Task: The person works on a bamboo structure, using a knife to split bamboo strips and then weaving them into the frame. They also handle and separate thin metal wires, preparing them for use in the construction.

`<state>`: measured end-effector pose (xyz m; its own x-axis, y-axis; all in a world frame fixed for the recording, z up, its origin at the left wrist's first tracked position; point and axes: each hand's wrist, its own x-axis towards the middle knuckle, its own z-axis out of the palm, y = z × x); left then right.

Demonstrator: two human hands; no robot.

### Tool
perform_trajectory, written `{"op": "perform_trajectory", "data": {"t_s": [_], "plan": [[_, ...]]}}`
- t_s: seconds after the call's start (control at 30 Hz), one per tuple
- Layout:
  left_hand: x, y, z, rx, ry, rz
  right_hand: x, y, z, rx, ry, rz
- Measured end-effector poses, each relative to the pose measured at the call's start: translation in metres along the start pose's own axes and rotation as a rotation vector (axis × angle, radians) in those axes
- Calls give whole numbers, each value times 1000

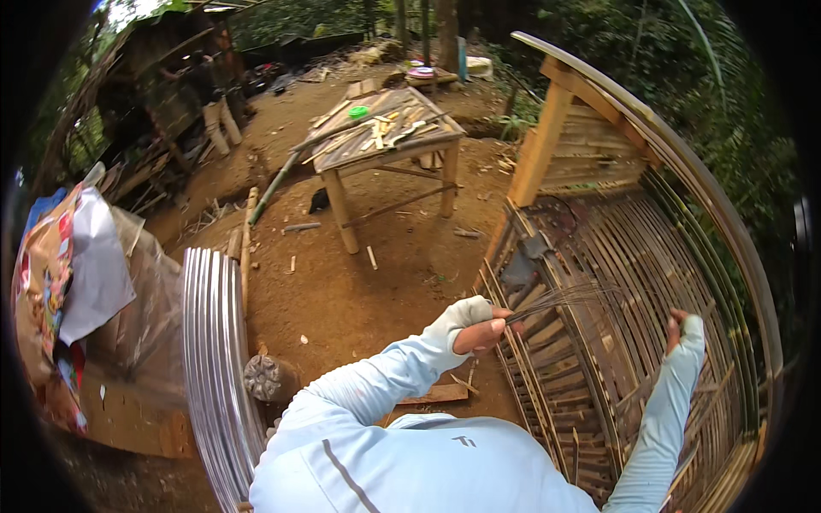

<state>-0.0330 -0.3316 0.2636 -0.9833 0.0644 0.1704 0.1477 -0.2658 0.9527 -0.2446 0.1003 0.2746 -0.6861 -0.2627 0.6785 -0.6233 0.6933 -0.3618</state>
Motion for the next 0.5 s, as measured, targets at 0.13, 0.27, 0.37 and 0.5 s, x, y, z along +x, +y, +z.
{"op": "perform_trajectory", "data": {"t_s": [0.13, 0.27, 0.37, 0.5], "plan": [[-27, 2, -37, -113, -18, 22, -49, 79, 55, 623, 61, 616], [-41, -1, -47, -259, 55, -10, -63, -87, 70, 1256, -22, 986], [-40, -4, -63, -382, 128, 94, -89, -56, 73, 1409, -264, 836], [-41, 15, -93, -254, 132, 72, -79, -11, 45, 1294, -418, 677]]}}
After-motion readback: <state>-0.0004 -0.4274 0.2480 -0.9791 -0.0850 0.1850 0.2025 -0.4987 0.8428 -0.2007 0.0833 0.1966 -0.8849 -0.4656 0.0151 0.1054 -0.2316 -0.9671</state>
